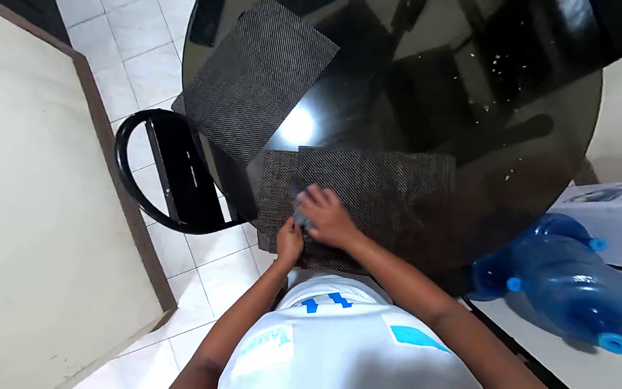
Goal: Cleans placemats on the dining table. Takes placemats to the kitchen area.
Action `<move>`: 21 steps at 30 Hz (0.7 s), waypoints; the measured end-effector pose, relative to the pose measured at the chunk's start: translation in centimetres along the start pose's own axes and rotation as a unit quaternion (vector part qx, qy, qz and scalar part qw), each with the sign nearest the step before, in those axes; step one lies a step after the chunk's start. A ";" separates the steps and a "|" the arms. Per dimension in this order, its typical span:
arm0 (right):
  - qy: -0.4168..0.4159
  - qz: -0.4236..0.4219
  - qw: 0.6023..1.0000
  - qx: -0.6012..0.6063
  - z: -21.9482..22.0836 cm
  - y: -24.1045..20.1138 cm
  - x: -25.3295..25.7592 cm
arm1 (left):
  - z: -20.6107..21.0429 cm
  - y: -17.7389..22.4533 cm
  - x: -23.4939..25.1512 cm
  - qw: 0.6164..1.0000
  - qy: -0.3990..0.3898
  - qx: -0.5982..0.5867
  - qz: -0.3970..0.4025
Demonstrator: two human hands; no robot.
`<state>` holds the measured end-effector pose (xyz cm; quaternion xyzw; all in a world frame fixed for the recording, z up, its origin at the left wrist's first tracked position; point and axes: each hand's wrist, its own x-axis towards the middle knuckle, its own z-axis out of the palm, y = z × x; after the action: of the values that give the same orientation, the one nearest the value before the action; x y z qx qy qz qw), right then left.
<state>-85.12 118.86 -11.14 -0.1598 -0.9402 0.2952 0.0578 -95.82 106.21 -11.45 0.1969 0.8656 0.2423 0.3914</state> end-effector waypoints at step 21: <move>0.092 0.165 0.980 -0.060 -4.7 3.4 3.7 | -4.0 0.5 2.2 0.997 -0.055 -0.005 -0.056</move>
<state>-86.73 125.23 -9.23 -0.3423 -0.9077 0.2274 0.0849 -100.21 106.72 -10.10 0.1595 0.8512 0.2130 0.4524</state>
